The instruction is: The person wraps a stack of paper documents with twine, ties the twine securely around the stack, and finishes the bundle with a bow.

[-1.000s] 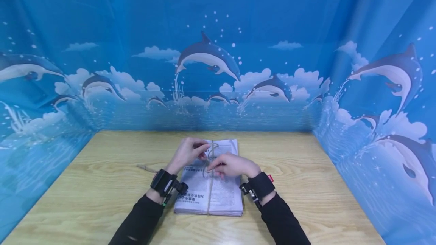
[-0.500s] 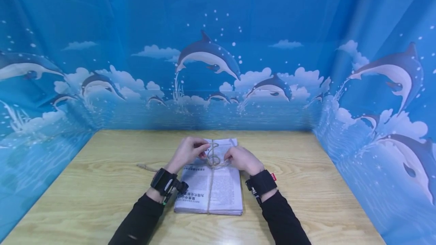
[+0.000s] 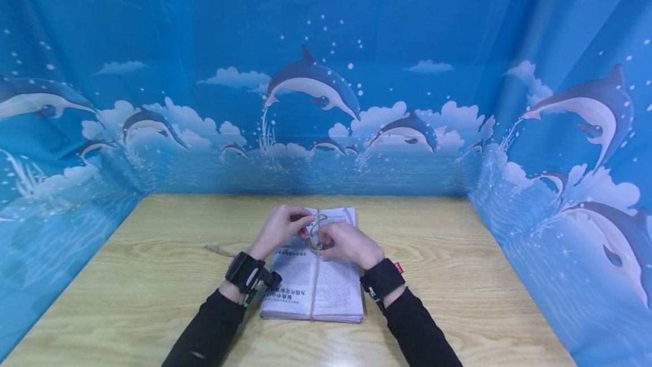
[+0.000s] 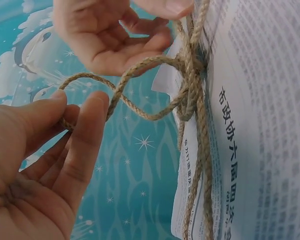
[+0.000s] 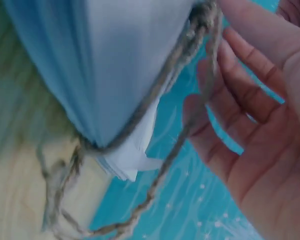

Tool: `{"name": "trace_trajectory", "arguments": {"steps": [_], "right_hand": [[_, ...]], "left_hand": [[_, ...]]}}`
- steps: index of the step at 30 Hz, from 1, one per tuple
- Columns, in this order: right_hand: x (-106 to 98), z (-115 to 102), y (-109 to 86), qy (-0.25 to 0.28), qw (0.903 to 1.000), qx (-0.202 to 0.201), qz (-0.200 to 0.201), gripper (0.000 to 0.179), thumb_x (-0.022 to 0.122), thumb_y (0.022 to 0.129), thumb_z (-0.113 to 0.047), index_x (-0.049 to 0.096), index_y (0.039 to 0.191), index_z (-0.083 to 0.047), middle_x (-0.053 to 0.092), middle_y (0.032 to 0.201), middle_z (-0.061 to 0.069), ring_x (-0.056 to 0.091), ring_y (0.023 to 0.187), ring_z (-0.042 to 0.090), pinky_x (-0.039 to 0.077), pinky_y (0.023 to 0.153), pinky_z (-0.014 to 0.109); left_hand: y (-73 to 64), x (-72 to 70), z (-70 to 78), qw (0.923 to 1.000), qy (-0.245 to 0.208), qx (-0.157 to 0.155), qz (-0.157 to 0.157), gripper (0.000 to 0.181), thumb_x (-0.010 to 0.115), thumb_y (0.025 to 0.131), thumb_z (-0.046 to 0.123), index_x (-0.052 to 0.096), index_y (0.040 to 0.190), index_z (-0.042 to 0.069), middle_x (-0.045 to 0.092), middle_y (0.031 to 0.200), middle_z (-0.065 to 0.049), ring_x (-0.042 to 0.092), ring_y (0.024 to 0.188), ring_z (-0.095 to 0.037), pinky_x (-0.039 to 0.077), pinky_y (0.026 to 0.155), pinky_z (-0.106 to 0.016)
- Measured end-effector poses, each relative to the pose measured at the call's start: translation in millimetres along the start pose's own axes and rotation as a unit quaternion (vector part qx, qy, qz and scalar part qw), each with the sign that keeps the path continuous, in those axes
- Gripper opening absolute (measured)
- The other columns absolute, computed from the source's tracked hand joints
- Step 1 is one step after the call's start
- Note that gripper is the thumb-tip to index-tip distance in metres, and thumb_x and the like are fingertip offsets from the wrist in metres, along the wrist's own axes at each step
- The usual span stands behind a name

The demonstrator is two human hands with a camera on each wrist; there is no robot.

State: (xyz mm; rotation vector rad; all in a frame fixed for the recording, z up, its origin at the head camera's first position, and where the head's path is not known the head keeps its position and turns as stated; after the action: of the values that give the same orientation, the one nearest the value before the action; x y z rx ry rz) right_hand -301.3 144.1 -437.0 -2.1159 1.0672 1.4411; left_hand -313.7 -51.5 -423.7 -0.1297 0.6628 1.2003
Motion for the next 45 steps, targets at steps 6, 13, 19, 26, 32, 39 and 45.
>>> {"name": "trace_trajectory", "arguments": {"steps": [6,13,19,26,32,39,45], "right_hand": [[4,-1,1.3,0.009,0.9998,-0.018,0.001,0.004,0.073,0.087,-0.011,0.072,0.088,-0.016,0.07,0.083,-0.005,0.063,0.076,0.006,0.051,0.072,0.024],[2,3,2.4,0.033,0.9992,-0.012,0.016,0.013,0.064,0.095,-0.013,0.077,0.093,-0.015,0.069,0.083,-0.006,0.057,0.069,0.005,0.048,0.068,0.023],[1,6,1.2,0.046,0.9989,-0.008,0.006,0.009,0.068,0.091,-0.013,0.076,0.087,-0.012,0.07,0.079,-0.003,0.054,0.066,0.001,0.047,0.065,0.022],[-2,6,-1.4,0.043,0.999,0.003,0.014,0.012,0.062,0.095,-0.009,0.074,0.094,-0.011,0.071,0.089,0.001,0.061,0.076,0.007,0.051,0.073,0.026],[-2,7,2.7,0.034,0.9986,0.017,0.036,0.011,0.064,0.094,-0.008,0.074,0.095,-0.011,0.072,0.091,-0.001,0.066,0.085,0.012,0.053,0.078,0.03],[1,10,8.8,0.04,0.9989,0.001,0.025,0.01,0.066,0.092,-0.007,0.075,0.09,-0.012,0.073,0.087,-0.002,0.064,0.082,0.011,0.051,0.076,0.029],[-1,12,14.5,0.043,0.999,-0.013,-0.003,0.009,0.065,0.092,-0.005,0.072,0.089,-0.009,0.07,0.085,0.001,0.06,0.078,0.012,0.049,0.076,0.029]], "left_hand": [[0.4,-0.2,0.7,1.0,-0.004,0.001,0.002,0.023,0.062,0.097,0.02,0.074,0.106,0.002,0.073,0.086,-0.018,0.07,0.067,-0.029,0.058,0.063,-0.042],[-0.2,-0.9,-0.4,0.9999,0.009,0.007,-0.003,0.023,0.061,0.098,0.019,0.074,0.106,0.002,0.073,0.086,-0.016,0.068,0.062,-0.017,0.057,0.06,-0.035],[-0.2,0.6,-0.6,0.9996,0.028,-0.002,-0.003,0.023,0.062,0.098,0.023,0.074,0.106,0.006,0.074,0.085,-0.012,0.067,0.063,-0.011,0.054,0.058,-0.024],[-0.6,1.5,-0.8,0.9996,0.026,0.009,-0.001,0.024,0.061,0.098,0.023,0.074,0.105,0.005,0.073,0.082,-0.012,0.068,0.064,-0.016,0.054,0.058,-0.026],[0.8,0.5,-1.5,0.9997,0.024,0.004,-0.002,0.024,0.061,0.098,0.023,0.074,0.106,0.005,0.074,0.084,-0.012,0.069,0.064,-0.014,0.054,0.058,-0.025],[0.6,1.3,0.1,0.9995,0.03,0.002,0.0,0.024,0.062,0.097,0.025,0.075,0.104,0.007,0.074,0.08,-0.009,0.067,0.062,-0.011,0.054,0.058,-0.026],[0.1,1.5,2.1,0.9995,0.031,0.004,-0.005,0.022,0.062,0.097,0.025,0.076,0.102,0.008,0.074,0.079,-0.008,0.068,0.062,-0.011,0.054,0.058,-0.026]]}}
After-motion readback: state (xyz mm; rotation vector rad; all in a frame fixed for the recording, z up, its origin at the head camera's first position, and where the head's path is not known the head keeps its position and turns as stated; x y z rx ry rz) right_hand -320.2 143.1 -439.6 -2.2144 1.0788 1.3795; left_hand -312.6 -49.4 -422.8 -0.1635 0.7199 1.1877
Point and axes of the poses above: each hand's wrist, its own y-axis towards the middle knuckle, its own x-axis out of the palm, z = x × y, the point moved 1 cm from there along y, towards the middle knuckle
